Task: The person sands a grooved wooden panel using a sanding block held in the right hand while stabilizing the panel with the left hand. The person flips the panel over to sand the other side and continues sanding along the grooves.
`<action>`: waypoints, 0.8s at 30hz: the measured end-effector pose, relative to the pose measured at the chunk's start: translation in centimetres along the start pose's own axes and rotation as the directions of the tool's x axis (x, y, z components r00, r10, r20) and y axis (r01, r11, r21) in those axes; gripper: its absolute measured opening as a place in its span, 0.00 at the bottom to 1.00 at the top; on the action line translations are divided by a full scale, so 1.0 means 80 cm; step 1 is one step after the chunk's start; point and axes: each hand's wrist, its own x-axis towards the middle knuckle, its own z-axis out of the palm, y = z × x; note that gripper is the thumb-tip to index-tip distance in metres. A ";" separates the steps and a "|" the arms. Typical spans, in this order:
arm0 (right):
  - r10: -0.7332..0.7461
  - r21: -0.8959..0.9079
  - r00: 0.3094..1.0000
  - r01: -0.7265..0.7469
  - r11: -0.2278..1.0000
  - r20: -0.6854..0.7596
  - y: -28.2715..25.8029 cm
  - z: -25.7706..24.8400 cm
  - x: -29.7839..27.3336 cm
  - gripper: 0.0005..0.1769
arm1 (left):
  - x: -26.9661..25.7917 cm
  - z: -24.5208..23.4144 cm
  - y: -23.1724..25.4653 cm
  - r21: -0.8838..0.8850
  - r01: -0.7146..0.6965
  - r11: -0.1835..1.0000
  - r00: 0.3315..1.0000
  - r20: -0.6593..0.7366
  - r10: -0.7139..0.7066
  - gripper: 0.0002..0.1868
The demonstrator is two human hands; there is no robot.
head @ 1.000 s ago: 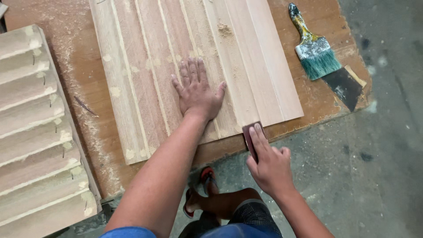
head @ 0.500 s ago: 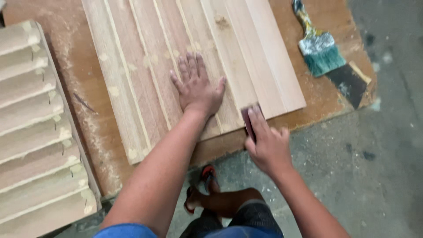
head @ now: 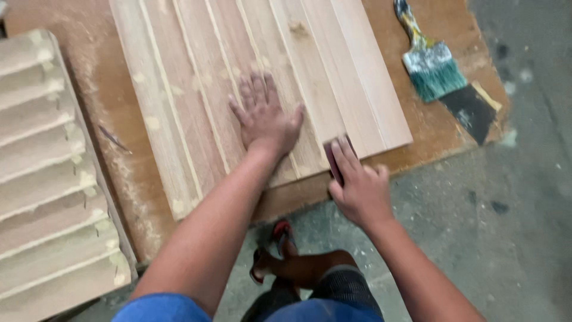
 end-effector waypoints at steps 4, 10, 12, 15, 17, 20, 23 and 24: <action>-0.013 -0.084 1.000 0.015 0.996 0.020 0.001 -0.014 -0.016 0.43 | 0.003 0.006 -0.001 0.012 0.002 1.000 0.999 -0.033 -0.001 0.50; -0.020 -0.049 1.000 0.019 0.999 -0.017 -0.005 -0.011 0.025 0.43 | 0.009 0.003 0.000 0.026 0.021 0.999 0.999 -0.037 -0.020 0.50; -0.016 -0.037 1.000 0.016 0.999 0.008 -0.003 -0.014 -0.002 0.43 | 0.000 0.005 0.000 0.019 0.017 1.000 0.999 -0.045 -0.016 0.50; -0.007 -0.037 0.999 0.008 0.999 0.033 0.008 0.001 -0.028 0.43 | -0.001 0.008 0.001 0.024 0.015 1.000 0.999 -0.039 -0.014 0.51; -0.016 -0.049 1.000 0.016 0.999 0.009 0.005 0.002 -0.005 0.43 | 0.008 0.002 -0.001 0.038 0.024 0.999 0.998 -0.051 -0.022 0.51; -0.035 -0.017 0.998 0.034 0.999 -0.046 -0.004 -0.008 0.015 0.43 | 0.001 0.005 -0.001 0.026 0.022 0.999 0.999 -0.039 -0.021 0.50; -0.014 -0.024 0.999 0.015 1.000 0.030 -0.002 -0.004 -0.008 0.44 | -0.001 0.004 0.002 0.019 0.015 1.000 0.999 -0.035 -0.014 0.50; -0.002 -0.038 0.999 0.004 0.999 0.046 -0.001 -0.004 -0.017 0.45 | -0.002 0.000 0.004 0.019 0.021 1.000 0.999 -0.027 -0.020 0.50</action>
